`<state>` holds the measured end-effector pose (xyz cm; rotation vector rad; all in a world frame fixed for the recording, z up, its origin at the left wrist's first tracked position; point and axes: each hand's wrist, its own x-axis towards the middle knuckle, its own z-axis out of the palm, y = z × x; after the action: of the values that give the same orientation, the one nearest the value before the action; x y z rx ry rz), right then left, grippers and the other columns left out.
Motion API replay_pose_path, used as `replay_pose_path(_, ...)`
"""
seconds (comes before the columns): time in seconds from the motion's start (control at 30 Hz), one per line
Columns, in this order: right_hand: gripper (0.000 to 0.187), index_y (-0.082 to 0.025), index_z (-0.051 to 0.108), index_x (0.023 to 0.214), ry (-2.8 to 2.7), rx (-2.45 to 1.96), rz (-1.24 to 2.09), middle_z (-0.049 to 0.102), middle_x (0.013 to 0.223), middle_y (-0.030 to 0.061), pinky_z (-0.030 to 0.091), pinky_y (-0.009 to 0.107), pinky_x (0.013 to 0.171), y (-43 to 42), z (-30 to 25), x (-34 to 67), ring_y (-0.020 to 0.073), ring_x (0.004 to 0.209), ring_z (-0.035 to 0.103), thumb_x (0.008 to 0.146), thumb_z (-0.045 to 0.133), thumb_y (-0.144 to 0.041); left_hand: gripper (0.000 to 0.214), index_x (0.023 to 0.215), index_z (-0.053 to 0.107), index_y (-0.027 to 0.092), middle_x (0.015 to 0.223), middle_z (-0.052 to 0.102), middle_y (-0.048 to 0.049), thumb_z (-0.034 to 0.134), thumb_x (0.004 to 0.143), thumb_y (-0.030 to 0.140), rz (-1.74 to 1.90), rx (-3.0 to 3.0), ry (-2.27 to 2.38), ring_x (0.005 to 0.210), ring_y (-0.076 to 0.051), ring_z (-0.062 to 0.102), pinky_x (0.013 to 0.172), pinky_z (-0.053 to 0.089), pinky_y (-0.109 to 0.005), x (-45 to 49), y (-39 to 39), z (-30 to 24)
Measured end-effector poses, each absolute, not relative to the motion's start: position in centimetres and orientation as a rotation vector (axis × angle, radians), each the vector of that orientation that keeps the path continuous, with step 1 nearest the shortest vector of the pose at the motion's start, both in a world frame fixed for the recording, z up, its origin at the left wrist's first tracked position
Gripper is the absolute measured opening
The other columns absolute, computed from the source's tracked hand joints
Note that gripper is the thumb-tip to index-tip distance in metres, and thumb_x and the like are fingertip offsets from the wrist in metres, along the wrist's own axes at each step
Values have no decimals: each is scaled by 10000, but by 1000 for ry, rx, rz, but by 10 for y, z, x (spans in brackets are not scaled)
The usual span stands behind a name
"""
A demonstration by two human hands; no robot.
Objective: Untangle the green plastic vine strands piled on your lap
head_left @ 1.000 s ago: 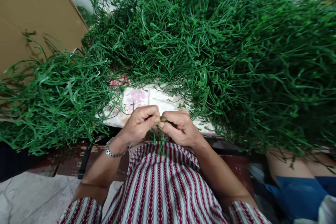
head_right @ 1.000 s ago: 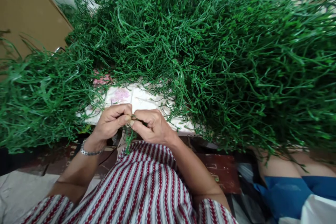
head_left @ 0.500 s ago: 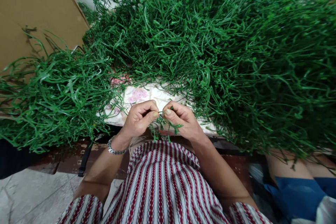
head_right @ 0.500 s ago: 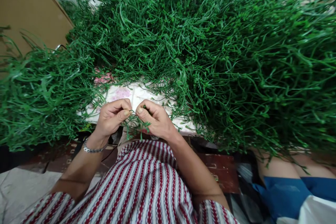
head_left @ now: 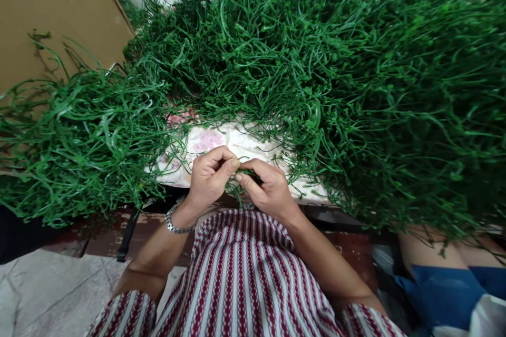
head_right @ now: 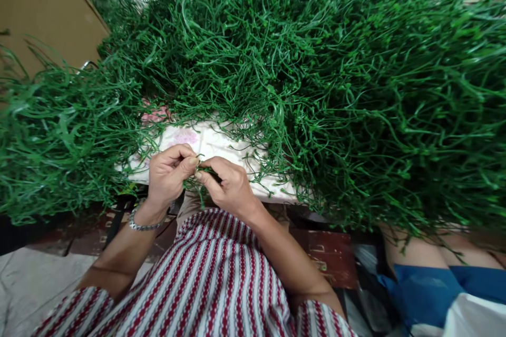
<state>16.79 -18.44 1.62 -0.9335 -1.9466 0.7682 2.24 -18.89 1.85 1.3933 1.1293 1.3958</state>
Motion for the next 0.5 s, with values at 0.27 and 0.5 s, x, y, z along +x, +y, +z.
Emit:
replay_pose_path(0.27,173,-174,510,695,-2050,-833,520,481,598,-10,321,234,533,-182,15,163,93,542,431,862,469,-194,265,652,445,168,563,329,49,548,830,335,1414,1273,1217,509,-70,278,473,246,-217,32,-191,14)
replay_pose_path(0.5,247,-194,415,563,-2100,-832,228,387,505,-18,245,279,500,-189,11,154,105,481,329,803,433,-140,248,650,423,180,549,334,51,491,855,301,1464,1363,1402,504,-80,299,472,252,-224,31,-177,12)
